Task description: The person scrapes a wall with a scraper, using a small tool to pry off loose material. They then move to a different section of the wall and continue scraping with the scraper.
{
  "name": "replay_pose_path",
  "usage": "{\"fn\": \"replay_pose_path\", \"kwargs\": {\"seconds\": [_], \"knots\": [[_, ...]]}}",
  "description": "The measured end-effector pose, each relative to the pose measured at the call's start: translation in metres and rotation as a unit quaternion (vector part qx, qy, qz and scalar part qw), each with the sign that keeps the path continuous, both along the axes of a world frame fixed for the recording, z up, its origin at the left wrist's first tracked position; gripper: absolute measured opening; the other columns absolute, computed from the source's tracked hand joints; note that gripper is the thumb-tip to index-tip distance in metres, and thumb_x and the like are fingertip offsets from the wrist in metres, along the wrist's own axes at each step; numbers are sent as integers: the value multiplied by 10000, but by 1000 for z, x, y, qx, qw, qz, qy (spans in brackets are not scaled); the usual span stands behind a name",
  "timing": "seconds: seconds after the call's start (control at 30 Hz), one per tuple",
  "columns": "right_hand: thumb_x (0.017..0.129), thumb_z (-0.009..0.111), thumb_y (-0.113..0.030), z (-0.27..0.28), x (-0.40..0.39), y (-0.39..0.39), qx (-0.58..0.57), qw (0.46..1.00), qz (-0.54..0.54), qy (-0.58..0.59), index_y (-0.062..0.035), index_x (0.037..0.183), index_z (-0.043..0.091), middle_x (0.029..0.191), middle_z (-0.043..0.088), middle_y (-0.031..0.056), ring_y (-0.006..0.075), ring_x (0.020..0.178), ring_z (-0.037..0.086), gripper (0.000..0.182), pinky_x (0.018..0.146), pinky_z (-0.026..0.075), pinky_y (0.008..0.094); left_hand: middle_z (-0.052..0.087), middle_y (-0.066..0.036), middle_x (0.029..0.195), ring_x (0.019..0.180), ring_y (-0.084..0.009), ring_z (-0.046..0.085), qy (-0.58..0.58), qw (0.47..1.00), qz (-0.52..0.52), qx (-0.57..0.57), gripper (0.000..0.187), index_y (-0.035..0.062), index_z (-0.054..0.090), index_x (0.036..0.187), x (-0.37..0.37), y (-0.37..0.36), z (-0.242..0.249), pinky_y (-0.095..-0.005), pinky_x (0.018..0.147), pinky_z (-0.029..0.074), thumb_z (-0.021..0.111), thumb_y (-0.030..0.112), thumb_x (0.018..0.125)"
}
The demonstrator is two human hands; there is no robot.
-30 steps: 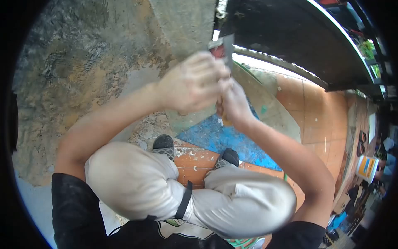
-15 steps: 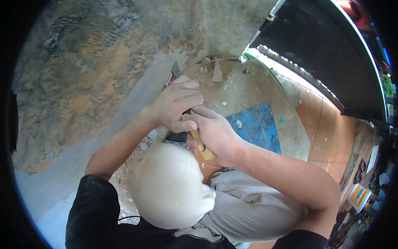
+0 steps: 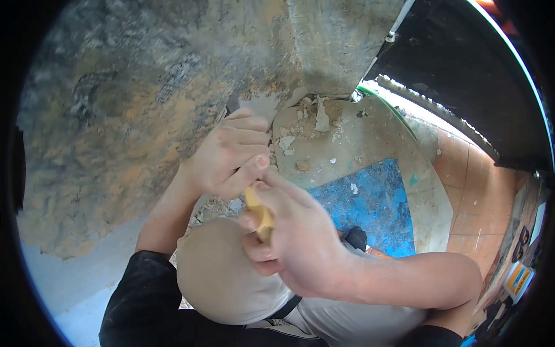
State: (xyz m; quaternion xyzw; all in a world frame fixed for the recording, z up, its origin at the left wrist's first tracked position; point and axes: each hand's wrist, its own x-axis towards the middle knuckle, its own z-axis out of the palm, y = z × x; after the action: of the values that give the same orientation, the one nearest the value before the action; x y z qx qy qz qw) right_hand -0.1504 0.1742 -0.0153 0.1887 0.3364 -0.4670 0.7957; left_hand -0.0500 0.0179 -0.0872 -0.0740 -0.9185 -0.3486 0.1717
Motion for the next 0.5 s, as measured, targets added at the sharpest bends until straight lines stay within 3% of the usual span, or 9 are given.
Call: {"fn": "replay_pose_path", "kwargs": {"seconds": [0.03,0.07,0.1,0.17,0.2,0.23,0.33,0.43,0.5], "knots": [[964,406,-267,-14,9,0,-1,1000,-8,-1,-198,1084,455,786,458,-10,83,470,317,148,407,242,235,493,-74,611,681,-256,475,-36,999,-11,-21,209,50,547,600,0,-7,5,-380,663,370,537,143,787],[962,395,-237,-41,24,4,-197,913,19,357,-201,1077,456,785,454,-14,83,472,309,135,416,239,241,493,-74,611,681,-256,475,-33,999,-18,-23,209,50,547,600,-1,-13,1,-380,663,370,537,143,787],[960,385,-207,-55,31,6,-353,668,46,653,-204,1070,457,784,451,-18,82,474,301,131,425,235,247,484,-76,614,680,-262,469,-49,999,-23,1,201,47,529,593,0,-19,-10,-379,664,372,524,121,781],[888,468,-138,-50,23,-8,-319,713,125,613,-164,1028,462,790,458,12,122,541,391,143,471,316,280,474,-79,616,679,-269,463,-65,997,-31,25,195,45,511,586,2,-21,-36,-378,665,375,511,99,774],[837,525,-130,-49,24,-15,-195,917,57,344,-130,1010,464,805,464,40,153,624,444,183,528,367,295,440,-90,613,663,-279,443,-26,998,-18,56,234,38,475,582,0,-18,-44,-387,643,350,473,131,797],[785,581,-122,-48,21,-23,-51,998,-19,31,-97,991,467,820,470,68,184,707,497,236,584,418,310,406,-101,609,647,-289,422,16,996,-7,84,276,30,439,578,-4,-20,-50,-396,622,325,436,163,820],[814,565,-152,-38,21,-23,-17,1000,-17,-11,-100,989,464,816,464,77,181,702,509,208,577,424,303,391,-103,593,624,-282,425,18,996,9,82,284,27,431,573,-1,-19,-49,-397,610,329,430,173,817],[873,499,-181,-33,24,-30,-27,1000,-4,3,-122,1001,457,807,461,63,149,625,473,147,527,383,284,380,-102,572,591,-278,425,25,999,-3,49,291,28,427,572,10,-14,-6,-397,604,338,429,183,819],[912,454,-201,-26,31,-24,-20,1000,7,5,-136,1009,452,802,459,54,128,573,449,116,494,356,270,418,-91,581,631,-272,453,25,998,-13,61,250,36,462,576,13,-19,-24,-389,622,356,466,147,800]]}}
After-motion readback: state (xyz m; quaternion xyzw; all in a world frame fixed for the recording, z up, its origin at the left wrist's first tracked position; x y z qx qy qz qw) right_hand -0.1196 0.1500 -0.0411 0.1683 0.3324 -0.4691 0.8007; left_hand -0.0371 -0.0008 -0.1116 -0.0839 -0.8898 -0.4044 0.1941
